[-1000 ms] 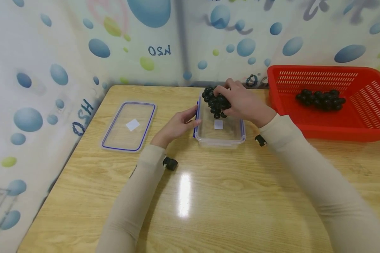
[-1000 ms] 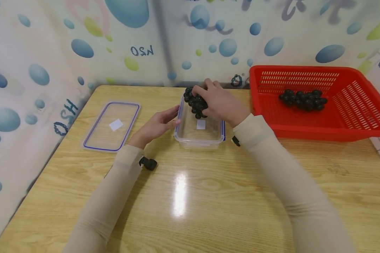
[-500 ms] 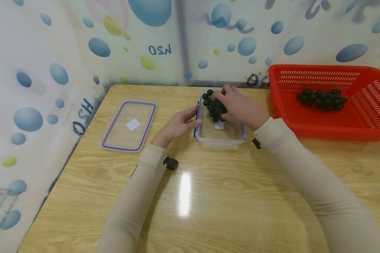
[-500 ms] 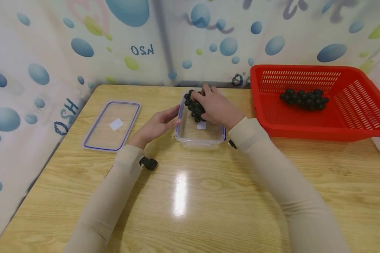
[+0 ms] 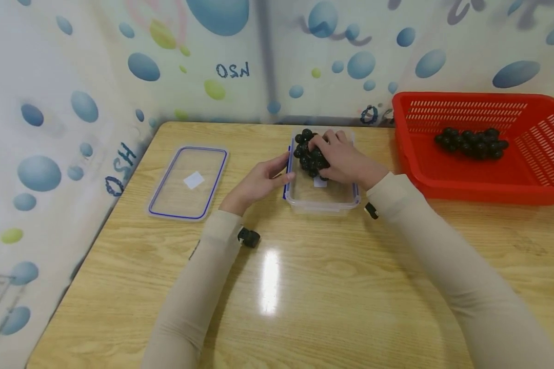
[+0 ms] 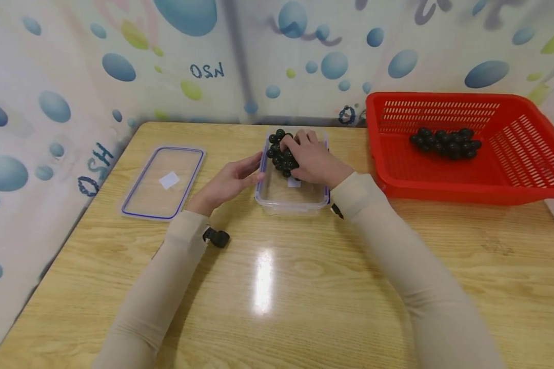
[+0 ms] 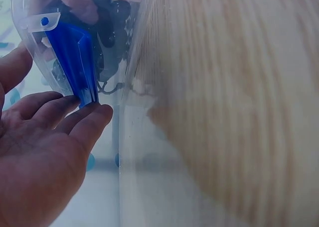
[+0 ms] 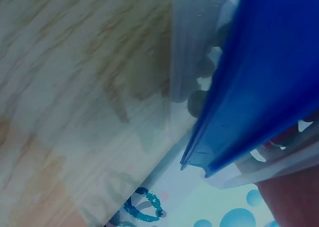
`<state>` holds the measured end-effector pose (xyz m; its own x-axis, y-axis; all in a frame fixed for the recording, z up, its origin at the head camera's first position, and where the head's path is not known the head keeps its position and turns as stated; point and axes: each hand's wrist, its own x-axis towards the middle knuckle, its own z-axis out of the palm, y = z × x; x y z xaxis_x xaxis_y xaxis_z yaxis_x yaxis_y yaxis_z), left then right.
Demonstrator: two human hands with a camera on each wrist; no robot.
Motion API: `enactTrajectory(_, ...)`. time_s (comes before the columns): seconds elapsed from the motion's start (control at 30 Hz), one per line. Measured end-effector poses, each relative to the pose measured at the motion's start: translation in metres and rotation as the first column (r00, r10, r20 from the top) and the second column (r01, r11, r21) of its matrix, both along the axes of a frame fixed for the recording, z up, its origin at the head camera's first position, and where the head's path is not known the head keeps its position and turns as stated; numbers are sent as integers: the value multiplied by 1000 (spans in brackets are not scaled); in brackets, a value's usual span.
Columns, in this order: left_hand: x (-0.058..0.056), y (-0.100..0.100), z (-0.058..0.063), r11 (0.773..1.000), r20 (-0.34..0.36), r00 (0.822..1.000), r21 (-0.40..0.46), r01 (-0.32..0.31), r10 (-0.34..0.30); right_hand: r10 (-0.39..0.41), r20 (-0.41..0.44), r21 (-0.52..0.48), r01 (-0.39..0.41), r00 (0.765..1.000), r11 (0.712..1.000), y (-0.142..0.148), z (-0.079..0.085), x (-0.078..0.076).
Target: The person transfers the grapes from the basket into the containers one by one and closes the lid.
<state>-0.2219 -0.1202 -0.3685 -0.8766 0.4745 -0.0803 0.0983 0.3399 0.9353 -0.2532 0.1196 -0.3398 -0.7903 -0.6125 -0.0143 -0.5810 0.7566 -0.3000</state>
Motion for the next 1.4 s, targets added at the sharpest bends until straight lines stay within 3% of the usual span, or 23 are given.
enactTrajectory(0.3,1,0,-2,1000,8,1000,14,0,0,-67,68,7,66,995,998,-3,-4,3)
enactTrajectory(0.43,1,0,-2,1000,-1,1000,13,0,0,-59,90,-4,60,994,998,-1,-3,3)
enactTrajectory(0.87,2,-1,-1,1000,-4,1000,-8,-6,6,-19,39,64,17,999,998,-3,-6,7)
enactTrajectory(1.1,2,-1,-4,1000,5,1000,-7,-9,9,-23,29,46,22,999,999,-3,-9,9)
enactTrajectory(1.4,4,-4,-5,1000,15,1000,-7,-19,19,-75,111,-48,81,991,996,2,-4,9)
